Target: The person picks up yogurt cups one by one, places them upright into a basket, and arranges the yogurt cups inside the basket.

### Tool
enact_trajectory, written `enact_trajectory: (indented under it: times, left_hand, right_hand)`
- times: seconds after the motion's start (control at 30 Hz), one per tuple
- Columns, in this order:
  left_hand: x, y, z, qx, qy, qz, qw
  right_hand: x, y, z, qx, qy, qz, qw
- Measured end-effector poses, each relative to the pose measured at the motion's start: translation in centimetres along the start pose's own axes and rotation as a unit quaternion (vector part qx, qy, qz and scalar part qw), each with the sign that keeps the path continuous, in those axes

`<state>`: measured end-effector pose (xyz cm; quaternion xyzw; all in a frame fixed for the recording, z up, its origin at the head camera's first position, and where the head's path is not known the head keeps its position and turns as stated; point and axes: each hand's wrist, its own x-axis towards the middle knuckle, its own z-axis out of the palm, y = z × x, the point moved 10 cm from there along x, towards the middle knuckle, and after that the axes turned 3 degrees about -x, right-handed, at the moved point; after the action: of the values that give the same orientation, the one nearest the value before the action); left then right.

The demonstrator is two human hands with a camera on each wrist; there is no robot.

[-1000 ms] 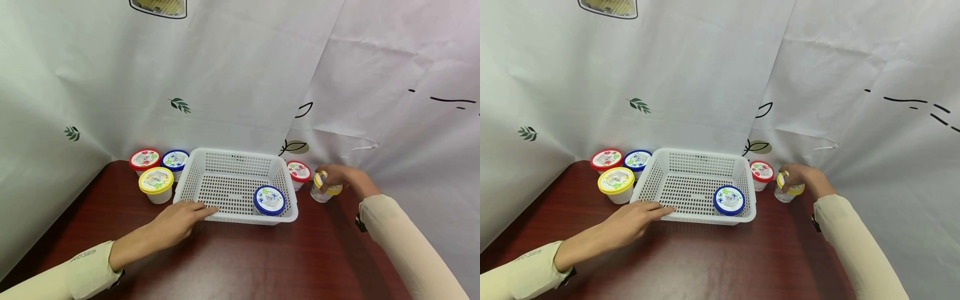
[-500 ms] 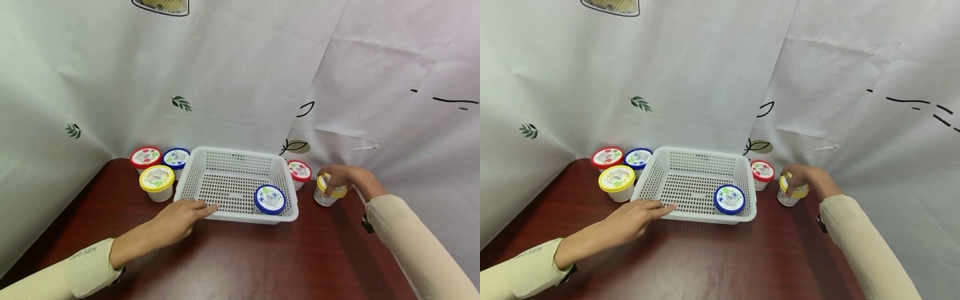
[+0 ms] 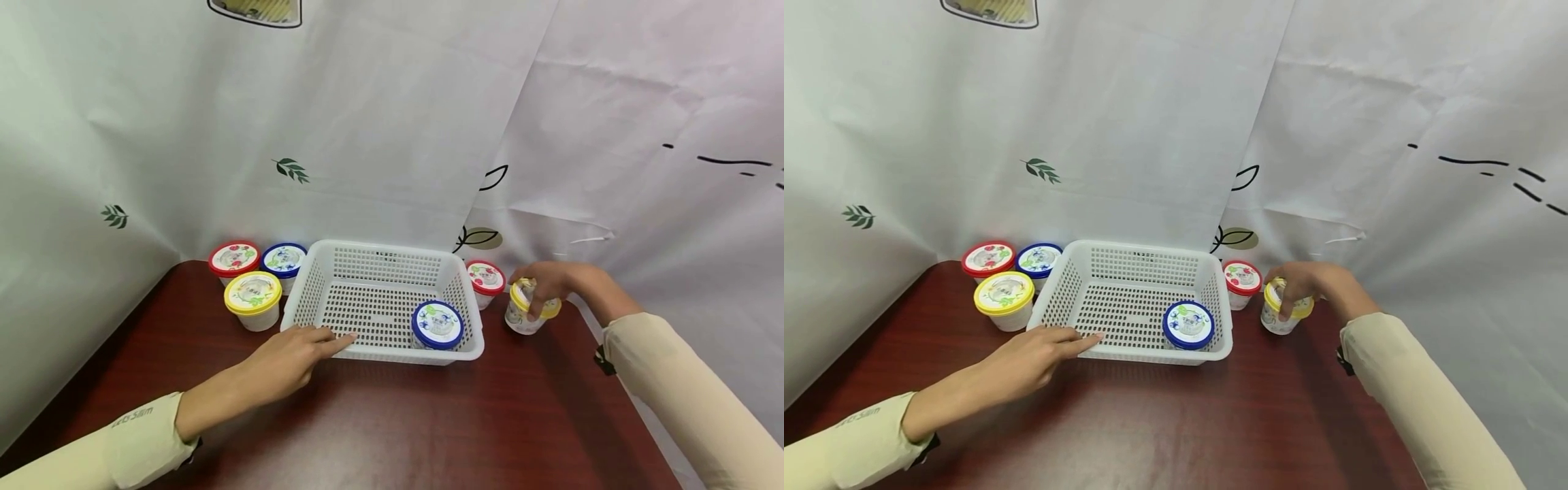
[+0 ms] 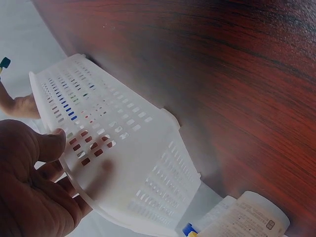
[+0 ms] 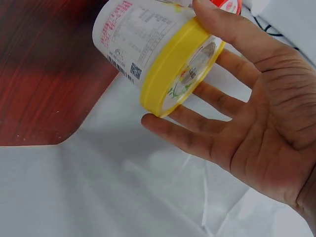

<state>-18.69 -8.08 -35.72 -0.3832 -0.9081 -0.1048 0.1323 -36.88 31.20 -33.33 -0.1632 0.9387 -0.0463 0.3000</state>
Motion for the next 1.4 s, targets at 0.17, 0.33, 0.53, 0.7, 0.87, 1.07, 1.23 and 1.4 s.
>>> enact_trajectory:
  times: [0.17,0.33,0.53,0.7,0.87,1.07,1.23,1.4]
  left_hand:
    - [-0.1,0.0,-0.1,0.001,0.005,0.003,1.0000]
    - [-0.1,0.1,-0.1,0.001,0.013,0.009,0.9999]
    - [0.0,0.0,0.1,0.001,0.008,0.008,0.9999]
    - [0.1,0.0,0.2,0.002,0.004,0.009,1.0000]
    - [0.0,-0.1,0.1,-0.006,0.004,0.001,1.0000]
    - [0.1,-0.3,-0.2,-0.015,0.005,-0.005,0.9999]
    - [0.1,-0.3,-0.2,-0.013,0.004,-0.004,0.9999]
    - [0.1,-0.3,-0.1,-0.019,0.003,-0.001,0.9998]
  right_hand:
    - [-0.1,-1.3,-0.3,-0.033,0.010,-0.003,0.9994]
    - [-0.5,-2.7,-0.7,-0.052,0.019,-0.007,0.9985]
    - [-1.3,-3.9,-1.2,-0.073,0.034,-0.018,0.9966]
    - [-2.2,-4.7,-1.8,-0.078,0.048,-0.037,0.9952]
    - [-2.6,-5.8,-2.8,-0.075,0.058,-0.050,0.9942]
    - [-2.8,-6.8,-3.6,-0.089,0.067,-0.059,0.9920]
    - [-2.9,-7.5,-3.8,-0.095,0.070,-0.059,0.9912]
    - [-2.9,-8.2,-3.9,-0.099,0.074,-0.069,0.9900]
